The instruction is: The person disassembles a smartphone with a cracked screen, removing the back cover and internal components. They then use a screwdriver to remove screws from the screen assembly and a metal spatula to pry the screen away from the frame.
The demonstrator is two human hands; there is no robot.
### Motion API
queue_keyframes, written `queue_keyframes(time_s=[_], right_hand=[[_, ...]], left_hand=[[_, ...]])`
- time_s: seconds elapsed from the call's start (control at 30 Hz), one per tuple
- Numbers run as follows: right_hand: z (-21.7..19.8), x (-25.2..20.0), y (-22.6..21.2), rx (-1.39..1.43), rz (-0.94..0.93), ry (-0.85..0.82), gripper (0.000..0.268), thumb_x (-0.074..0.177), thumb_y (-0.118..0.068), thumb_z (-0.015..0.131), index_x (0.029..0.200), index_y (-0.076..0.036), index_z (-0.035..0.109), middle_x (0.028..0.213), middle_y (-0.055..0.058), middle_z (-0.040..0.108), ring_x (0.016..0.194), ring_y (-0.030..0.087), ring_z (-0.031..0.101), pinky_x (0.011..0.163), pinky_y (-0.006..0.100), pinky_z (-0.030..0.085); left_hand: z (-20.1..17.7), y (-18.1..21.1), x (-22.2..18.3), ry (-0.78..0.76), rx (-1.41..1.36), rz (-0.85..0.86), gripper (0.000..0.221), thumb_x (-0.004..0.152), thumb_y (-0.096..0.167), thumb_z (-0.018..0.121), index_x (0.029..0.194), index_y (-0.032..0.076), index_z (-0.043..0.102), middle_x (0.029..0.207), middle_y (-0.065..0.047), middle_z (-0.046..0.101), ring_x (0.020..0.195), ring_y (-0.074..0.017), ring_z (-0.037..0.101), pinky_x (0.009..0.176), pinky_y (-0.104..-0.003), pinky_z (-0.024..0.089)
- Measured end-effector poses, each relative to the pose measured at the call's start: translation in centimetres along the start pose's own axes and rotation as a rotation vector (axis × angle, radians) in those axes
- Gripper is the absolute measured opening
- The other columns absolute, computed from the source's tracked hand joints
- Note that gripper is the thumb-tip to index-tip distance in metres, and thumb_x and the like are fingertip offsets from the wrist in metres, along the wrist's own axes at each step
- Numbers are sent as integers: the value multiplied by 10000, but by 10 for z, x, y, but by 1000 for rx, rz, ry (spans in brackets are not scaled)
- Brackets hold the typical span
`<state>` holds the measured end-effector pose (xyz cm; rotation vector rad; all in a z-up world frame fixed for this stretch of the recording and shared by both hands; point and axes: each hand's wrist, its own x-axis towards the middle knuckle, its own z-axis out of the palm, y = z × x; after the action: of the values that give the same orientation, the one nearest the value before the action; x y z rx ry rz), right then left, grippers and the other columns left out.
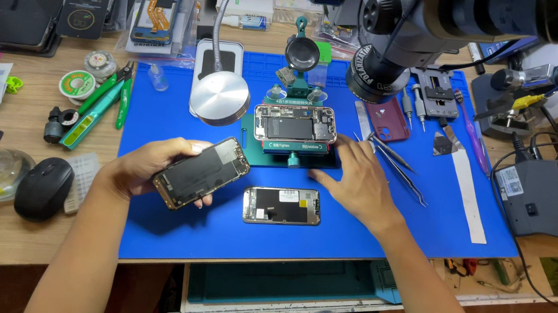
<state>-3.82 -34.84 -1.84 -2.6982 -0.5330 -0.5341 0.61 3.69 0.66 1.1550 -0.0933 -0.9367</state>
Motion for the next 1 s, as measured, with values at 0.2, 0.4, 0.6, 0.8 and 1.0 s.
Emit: queue_keyframes(time_s=[0.2, 0.4, 0.6, 0.8, 1.0], right_hand=[[17, 4, 2, -39, -33, 121, 564, 865, -495, 840, 1155, -34, 694, 1196, 127, 695, 991, 309, 631, 916, 416, 513], [23, 8, 0, -62, -5, 149, 533, 851, -495, 859, 1091, -48, 699, 1114, 107, 691, 965, 289, 627, 890, 411, 510], [21, 15, 2, -19, 19, 127, 533, 885, -489, 839, 1101, -23, 694, 1045, 120, 647, 936, 320, 629, 875, 442, 513], [-22, -11, -37, 65, 54, 94, 550, 928, -451, 814, 1218, -7, 666, 1078, 135, 681, 924, 305, 664, 893, 447, 523], [-25, -26, -71, 223, -128, -264, 648, 855, -399, 842, 1413, -143, 636, 1392, 67, 671, 1349, 272, 586, 1182, 457, 410]], left_hand=[[1, -4, 8, 35, -48, 24, 588, 933, 242, 446, 1441, -17, 590, 1033, -420, 716, 825, -553, 755, 728, -635, 639], [-3, -7, 20, 57, -112, 70, 599, 944, 276, 446, 1461, 4, 579, 1053, -408, 708, 823, -548, 749, 721, -627, 642], [8, -1, 21, 124, -194, 143, 566, 958, 289, 463, 1428, 1, 590, 1049, -370, 706, 816, -522, 740, 729, -597, 649], [11, 3, -11, 221, -194, 235, 555, 967, 298, 451, 1417, 11, 600, 1033, -361, 722, 828, -502, 751, 733, -579, 657], [17, 12, -47, 384, -376, 401, 478, 956, 287, 511, 1341, 29, 626, 1025, -309, 741, 833, -458, 760, 743, -542, 670]])
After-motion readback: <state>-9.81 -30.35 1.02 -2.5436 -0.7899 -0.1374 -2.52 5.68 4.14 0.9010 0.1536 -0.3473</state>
